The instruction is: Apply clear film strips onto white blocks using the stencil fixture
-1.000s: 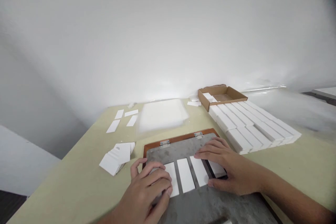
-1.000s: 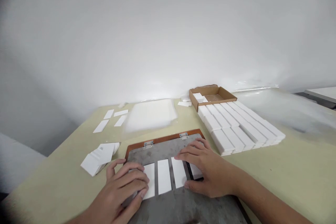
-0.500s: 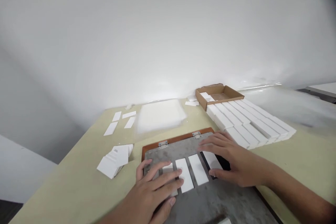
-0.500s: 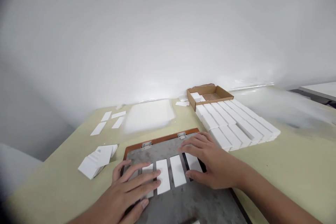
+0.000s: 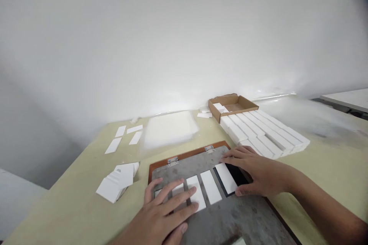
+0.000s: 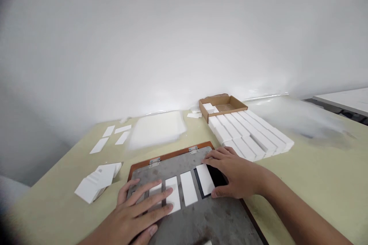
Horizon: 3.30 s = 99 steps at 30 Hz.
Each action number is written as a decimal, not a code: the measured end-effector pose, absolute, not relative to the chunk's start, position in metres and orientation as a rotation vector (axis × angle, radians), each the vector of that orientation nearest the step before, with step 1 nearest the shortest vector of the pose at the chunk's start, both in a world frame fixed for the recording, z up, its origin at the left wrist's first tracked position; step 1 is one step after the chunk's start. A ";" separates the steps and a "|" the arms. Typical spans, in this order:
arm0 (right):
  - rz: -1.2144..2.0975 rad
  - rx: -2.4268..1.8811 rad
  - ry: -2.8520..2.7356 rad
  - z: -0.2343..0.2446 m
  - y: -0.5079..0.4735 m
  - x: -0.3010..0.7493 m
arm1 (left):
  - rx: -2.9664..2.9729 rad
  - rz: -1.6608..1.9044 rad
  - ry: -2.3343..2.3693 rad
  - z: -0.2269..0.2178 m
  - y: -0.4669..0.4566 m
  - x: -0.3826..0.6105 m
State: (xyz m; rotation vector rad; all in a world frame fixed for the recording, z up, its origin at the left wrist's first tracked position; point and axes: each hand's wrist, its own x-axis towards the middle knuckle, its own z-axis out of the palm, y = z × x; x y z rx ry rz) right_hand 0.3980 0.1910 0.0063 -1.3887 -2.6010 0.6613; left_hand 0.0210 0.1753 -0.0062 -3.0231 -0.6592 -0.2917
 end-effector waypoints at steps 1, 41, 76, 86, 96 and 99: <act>0.673 -1.391 -2.605 0.007 0.191 0.397 | -3.011 -0.306 -0.635 -0.005 0.176 0.021; 0.685 -1.393 -2.548 -0.003 0.199 0.391 | -3.107 -0.674 -0.791 -0.020 0.177 0.018; 0.620 -1.236 -2.460 -0.009 0.196 0.376 | -3.156 -0.806 -0.847 -0.021 0.174 0.024; 0.637 -1.247 -2.455 -0.007 0.195 0.376 | -3.182 -0.810 -0.832 -0.018 0.175 0.025; 0.582 -1.195 -2.448 -0.007 0.193 0.373 | -3.090 -0.862 -0.791 -0.020 0.173 0.026; 0.573 -1.181 -2.441 -0.009 0.194 0.373 | -3.060 -0.871 -0.795 -0.022 0.176 0.025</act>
